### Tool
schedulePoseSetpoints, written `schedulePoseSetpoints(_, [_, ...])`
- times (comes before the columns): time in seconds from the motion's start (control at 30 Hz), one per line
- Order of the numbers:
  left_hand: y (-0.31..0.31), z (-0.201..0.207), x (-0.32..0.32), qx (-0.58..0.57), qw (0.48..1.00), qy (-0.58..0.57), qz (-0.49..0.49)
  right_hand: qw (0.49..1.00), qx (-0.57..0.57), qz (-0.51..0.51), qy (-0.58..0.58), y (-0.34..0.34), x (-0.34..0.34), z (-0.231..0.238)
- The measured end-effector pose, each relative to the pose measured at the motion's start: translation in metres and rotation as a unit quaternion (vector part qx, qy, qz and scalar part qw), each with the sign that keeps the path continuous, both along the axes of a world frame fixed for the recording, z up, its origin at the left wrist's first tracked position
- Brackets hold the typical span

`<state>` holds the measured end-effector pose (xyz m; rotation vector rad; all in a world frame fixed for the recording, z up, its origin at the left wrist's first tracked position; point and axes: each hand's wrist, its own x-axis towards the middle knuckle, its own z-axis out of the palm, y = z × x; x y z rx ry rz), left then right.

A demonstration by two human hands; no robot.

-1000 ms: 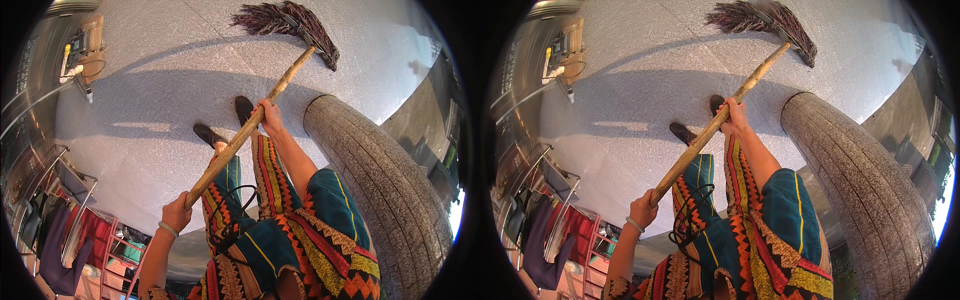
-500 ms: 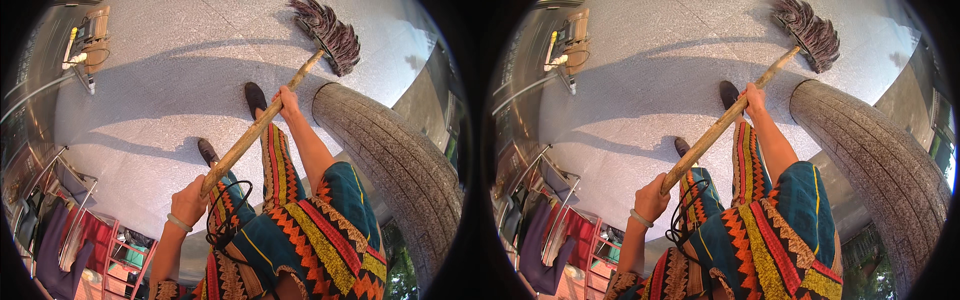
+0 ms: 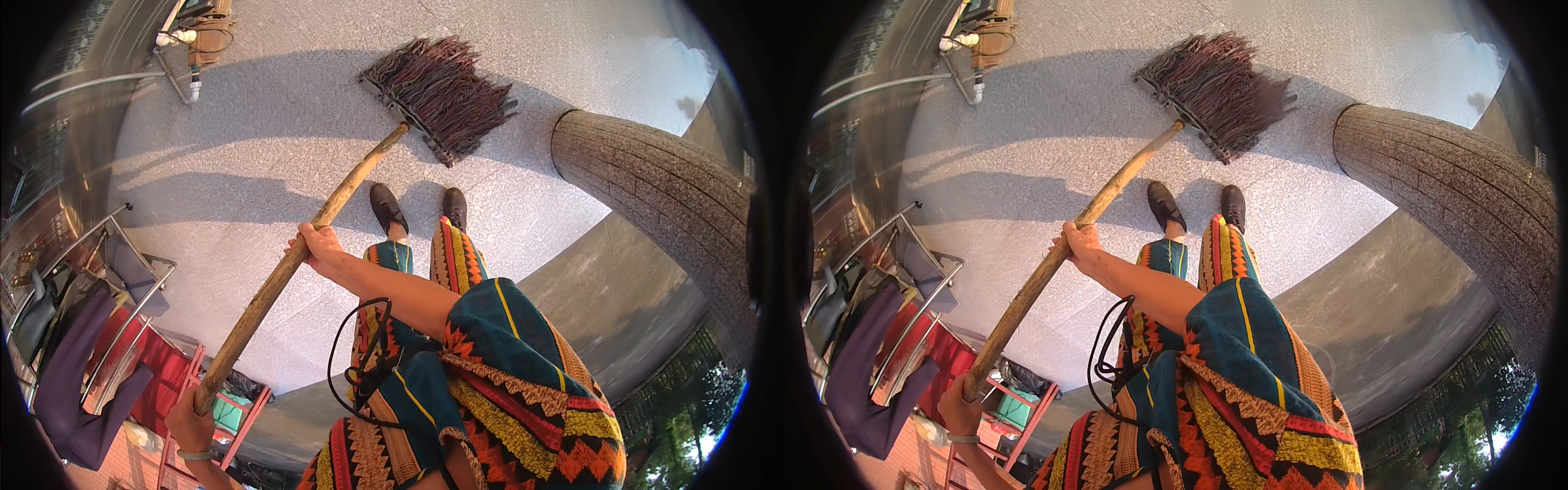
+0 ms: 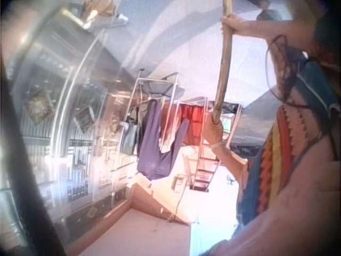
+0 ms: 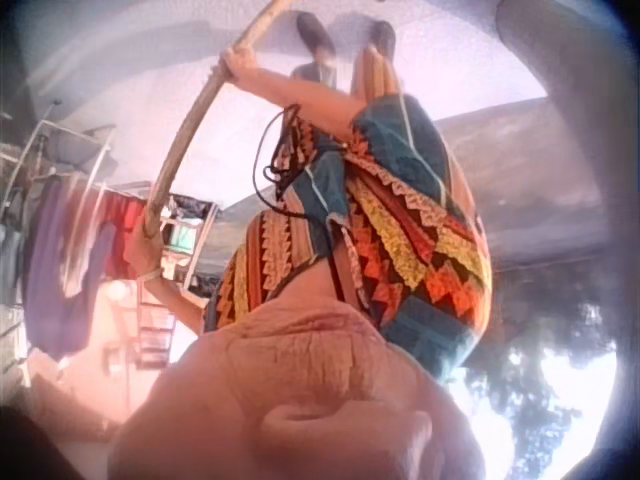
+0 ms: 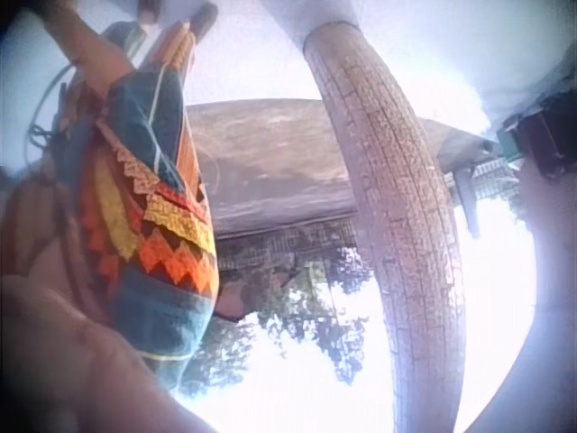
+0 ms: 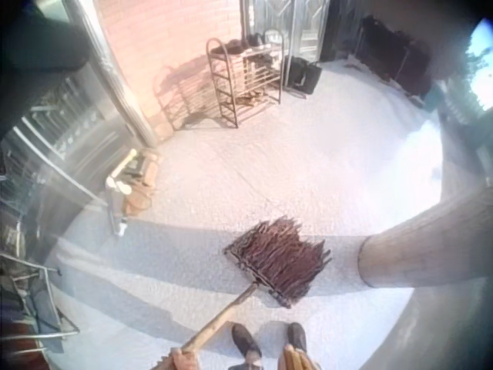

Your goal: The person carries a mop across a courtyard to a pond, dips the mop head into the water, and then uses it to mop a tiled veranda area.

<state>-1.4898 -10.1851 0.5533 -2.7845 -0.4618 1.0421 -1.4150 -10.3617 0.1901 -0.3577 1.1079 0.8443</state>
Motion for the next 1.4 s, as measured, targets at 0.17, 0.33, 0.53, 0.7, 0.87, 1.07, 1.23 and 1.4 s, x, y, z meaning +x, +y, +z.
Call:
schedulePoseSetpoints(0.17, [0.017, 0.014, 0.012, 0.011, 0.991, 0.05, -0.122, 0.996, 0.006, -0.086, 0.021, -0.004, -0.043, 0.022])
schedulePoseSetpoints(0.33, [-0.057, -0.025, 0.025, -0.041, 0.978, 0.033, -0.202, 0.979, -0.032, -0.197, -0.038, -0.097, -0.077, 0.0])
schedulePoseSetpoints(0.53, [-0.155, -0.1, -0.001, -0.115, 0.934, 0.039, -0.336, 0.961, -0.15, -0.232, -0.016, -0.248, -0.143, -0.045])
schedulePoseSetpoints(0.7, [-0.243, -0.166, -0.047, -0.155, 0.909, 0.035, -0.386, 0.935, -0.217, -0.281, -0.014, -0.363, -0.209, -0.084])
schedulePoseSetpoints(0.87, [-0.304, -0.2, -0.096, -0.268, 0.901, 0.019, -0.341, 0.936, -0.24, -0.256, 0.029, -0.457, -0.262, -0.11])
schedulePoseSetpoints(1.07, [-0.235, -0.179, -0.138, -0.251, 0.928, -0.023, -0.275, 0.947, -0.242, -0.21, 0.03, -0.39, -0.255, -0.082])
schedulePoseSetpoints(1.23, [-0.119, -0.133, -0.204, -0.211, 0.963, -0.043, -0.163, 0.97, -0.227, -0.086, -0.016, -0.244, -0.232, -0.058])
schedulePoseSetpoints(1.4, [-0.008, -0.087, -0.291, -0.161, 0.983, -0.088, 0.021, 0.975, -0.149, 0.071, -0.146, -0.072, -0.232, -0.038])
